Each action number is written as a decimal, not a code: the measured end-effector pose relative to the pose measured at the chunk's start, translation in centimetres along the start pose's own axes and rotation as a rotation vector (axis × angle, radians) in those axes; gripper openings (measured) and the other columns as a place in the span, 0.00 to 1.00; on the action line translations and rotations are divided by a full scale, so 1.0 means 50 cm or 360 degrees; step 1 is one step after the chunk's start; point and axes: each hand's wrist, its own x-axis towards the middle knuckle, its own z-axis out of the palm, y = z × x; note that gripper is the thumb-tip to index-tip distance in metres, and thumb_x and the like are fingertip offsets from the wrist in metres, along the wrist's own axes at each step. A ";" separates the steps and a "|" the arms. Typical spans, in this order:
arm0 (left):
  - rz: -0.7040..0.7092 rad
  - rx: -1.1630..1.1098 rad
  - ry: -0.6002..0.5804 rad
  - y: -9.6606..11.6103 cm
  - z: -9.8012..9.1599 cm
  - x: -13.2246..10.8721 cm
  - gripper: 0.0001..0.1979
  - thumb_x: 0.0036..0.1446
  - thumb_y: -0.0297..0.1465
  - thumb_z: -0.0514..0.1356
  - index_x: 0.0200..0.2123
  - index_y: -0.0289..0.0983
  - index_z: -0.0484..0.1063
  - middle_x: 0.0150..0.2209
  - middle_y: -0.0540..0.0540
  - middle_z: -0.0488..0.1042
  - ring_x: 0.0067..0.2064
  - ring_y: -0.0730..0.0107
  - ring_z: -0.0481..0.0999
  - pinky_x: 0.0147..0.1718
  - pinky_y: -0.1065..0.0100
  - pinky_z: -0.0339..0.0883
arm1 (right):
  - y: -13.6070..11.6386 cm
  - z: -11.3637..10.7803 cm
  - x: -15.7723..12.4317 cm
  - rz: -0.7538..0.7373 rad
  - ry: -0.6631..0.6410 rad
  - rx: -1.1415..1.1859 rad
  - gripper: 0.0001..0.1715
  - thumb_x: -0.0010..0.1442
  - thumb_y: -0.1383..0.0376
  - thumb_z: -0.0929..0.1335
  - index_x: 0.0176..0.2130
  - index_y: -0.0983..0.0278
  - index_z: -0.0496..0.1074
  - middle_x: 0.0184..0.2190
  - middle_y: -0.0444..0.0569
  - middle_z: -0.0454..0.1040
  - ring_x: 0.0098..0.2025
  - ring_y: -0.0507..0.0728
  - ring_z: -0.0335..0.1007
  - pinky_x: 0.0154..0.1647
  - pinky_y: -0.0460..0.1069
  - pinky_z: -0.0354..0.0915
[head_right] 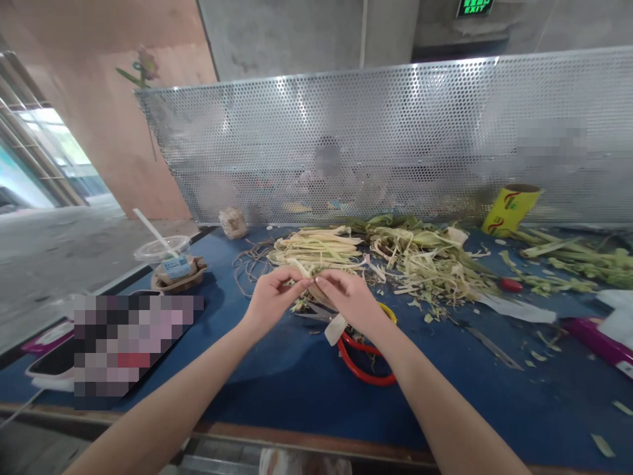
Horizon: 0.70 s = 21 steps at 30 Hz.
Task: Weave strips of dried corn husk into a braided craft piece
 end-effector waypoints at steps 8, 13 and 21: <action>0.0052 0.0230 -0.0175 -0.003 0.012 -0.012 0.13 0.48 0.37 0.58 0.18 0.35 0.67 0.20 0.50 0.67 0.24 0.77 0.63 0.22 0.76 0.56 | -0.004 -0.008 -0.001 -0.0288 0.0237 -0.0270 0.09 0.50 0.60 0.66 0.25 0.63 0.68 0.24 0.45 0.70 0.28 0.53 0.66 0.30 0.47 0.63; -0.0107 -0.0092 -0.0250 0.007 0.010 -0.009 0.12 0.48 0.37 0.58 0.21 0.34 0.69 0.22 0.49 0.69 0.25 0.76 0.65 0.24 0.74 0.59 | -0.001 -0.021 0.003 -0.0145 0.0174 -0.0087 0.13 0.52 0.59 0.64 0.22 0.64 0.67 0.19 0.42 0.66 0.22 0.50 0.61 0.24 0.46 0.59; -0.0277 -0.0427 -0.0424 0.022 0.004 -0.011 0.11 0.49 0.36 0.56 0.22 0.34 0.65 0.19 0.52 0.63 0.19 0.80 0.60 0.20 0.75 0.57 | -0.013 -0.020 0.000 -0.0034 0.0182 0.0365 0.10 0.48 0.59 0.67 0.26 0.64 0.66 0.22 0.42 0.66 0.24 0.49 0.63 0.28 0.46 0.63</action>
